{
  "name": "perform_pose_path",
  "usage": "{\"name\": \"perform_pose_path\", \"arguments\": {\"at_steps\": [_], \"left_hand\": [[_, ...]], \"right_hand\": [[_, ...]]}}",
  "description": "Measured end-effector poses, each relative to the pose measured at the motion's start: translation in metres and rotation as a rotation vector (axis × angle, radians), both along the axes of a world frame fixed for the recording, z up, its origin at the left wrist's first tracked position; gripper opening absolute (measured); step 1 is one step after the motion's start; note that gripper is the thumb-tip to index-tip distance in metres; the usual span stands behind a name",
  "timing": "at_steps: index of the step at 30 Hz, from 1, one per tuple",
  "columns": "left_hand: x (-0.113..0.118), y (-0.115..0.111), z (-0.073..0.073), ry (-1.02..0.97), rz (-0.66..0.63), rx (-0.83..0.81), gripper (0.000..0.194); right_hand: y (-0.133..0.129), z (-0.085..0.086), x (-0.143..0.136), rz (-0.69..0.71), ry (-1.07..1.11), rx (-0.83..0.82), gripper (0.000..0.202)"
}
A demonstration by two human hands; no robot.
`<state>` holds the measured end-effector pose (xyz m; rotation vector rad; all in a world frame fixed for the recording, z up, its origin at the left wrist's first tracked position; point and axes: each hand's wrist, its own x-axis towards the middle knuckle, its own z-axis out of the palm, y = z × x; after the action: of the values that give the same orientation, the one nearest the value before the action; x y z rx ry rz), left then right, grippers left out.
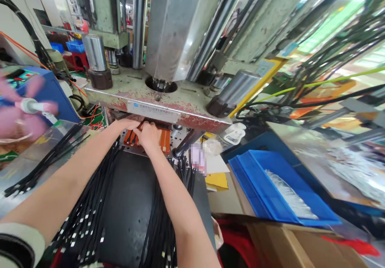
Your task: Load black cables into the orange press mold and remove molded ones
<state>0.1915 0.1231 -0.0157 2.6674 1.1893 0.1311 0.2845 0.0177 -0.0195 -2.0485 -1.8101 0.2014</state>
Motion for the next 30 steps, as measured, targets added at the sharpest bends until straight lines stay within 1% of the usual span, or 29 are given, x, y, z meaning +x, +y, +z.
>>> {"name": "perform_pose_path", "arguments": {"at_steps": [1, 3, 5, 6, 7, 8, 9, 10, 11, 12, 14, 16, 18, 20, 21, 22, 24, 27, 28, 30], "left_hand": [[-0.002, -0.004, 0.001, 0.004, 0.007, 0.003, 0.045], [-0.014, -0.024, 0.001, -0.007, 0.024, 0.033, 0.050], [-0.036, -0.055, -0.002, -0.052, 0.060, 0.122, 0.054], [-0.049, -0.072, -0.004, -0.090, 0.089, 0.203, 0.053], [-0.062, -0.090, -0.006, -0.078, 0.147, 0.267, 0.051], [-0.074, -0.106, -0.009, -0.022, 0.197, 0.302, 0.049], [-0.084, -0.121, -0.013, 0.043, 0.230, 0.315, 0.047], [-0.091, -0.132, -0.016, 0.122, 0.255, 0.298, 0.044], [-0.097, -0.140, -0.019, 0.194, 0.266, 0.263, 0.040], [-0.100, -0.145, -0.023, 0.248, 0.272, 0.221, 0.036], [-0.104, -0.145, -0.028, 0.283, 0.296, 0.145, 0.030], [-0.108, -0.138, -0.030, 0.208, 0.329, 0.099, 0.029], [-0.113, -0.131, -0.029, 0.044, 0.335, 0.066, 0.024], [-0.116, -0.128, -0.022, -0.175, 0.281, 0.010, 0.020], [-0.115, -0.129, -0.017, -0.292, 0.233, -0.036, 0.019], [-0.113, -0.132, -0.010, -0.404, 0.179, -0.093, 0.019], [-0.102, -0.142, 0.008, -0.585, 0.080, -0.225, 0.019], [-0.078, -0.160, 0.039, -0.744, -0.044, -0.418, 0.020], [-0.070, -0.165, 0.049, -0.775, -0.086, -0.480, 0.020], [-0.056, -0.171, 0.064, -0.808, -0.160, -0.588, 0.018]], "right_hand": [[-0.001, 0.002, 0.004, 0.006, -0.004, 0.021, 0.025], [-0.014, 0.001, 0.019, 0.040, -0.011, 0.092, 0.023], [-0.042, -0.008, 0.043, 0.015, -0.042, 0.142, 0.020], [-0.060, -0.015, 0.055, -0.057, -0.078, 0.132, 0.021], [-0.079, -0.023, 0.067, -0.148, -0.135, 0.091, 0.024], [-0.097, -0.032, 0.077, -0.228, -0.199, 0.006, 0.028], [-0.113, -0.040, 0.084, -0.262, -0.245, -0.111, 0.032], [-0.127, -0.048, 0.089, -0.259, -0.267, -0.221, 0.035], [-0.136, -0.055, 0.091, -0.224, -0.259, -0.311, 0.035], [-0.143, -0.061, 0.092, -0.177, -0.224, -0.367, 0.034], [-0.148, -0.067, 0.091, -0.120, -0.106, -0.377, 0.028], [-0.148, -0.068, 0.092, -0.141, 0.013, -0.329, 0.026], [-0.149, -0.064, 0.094, -0.203, 0.059, -0.238, 0.023], [-0.153, -0.055, 0.093, -0.256, 0.039, -0.101, 0.020], [-0.156, -0.049, 0.090, -0.254, 0.046, -0.028, 0.018], [-0.159, -0.043, 0.085, -0.219, 0.087, 0.039, 0.017], [-0.163, -0.027, 0.067, -0.071, 0.270, 0.138, 0.018], [-0.162, -0.002, 0.035, 0.160, 0.575, 0.217, 0.016], [-0.160, 0.005, 0.026, 0.206, 0.652, 0.235, 0.015], [-0.155, 0.016, 0.012, 0.256, 0.792, 0.274, 0.015]]}}
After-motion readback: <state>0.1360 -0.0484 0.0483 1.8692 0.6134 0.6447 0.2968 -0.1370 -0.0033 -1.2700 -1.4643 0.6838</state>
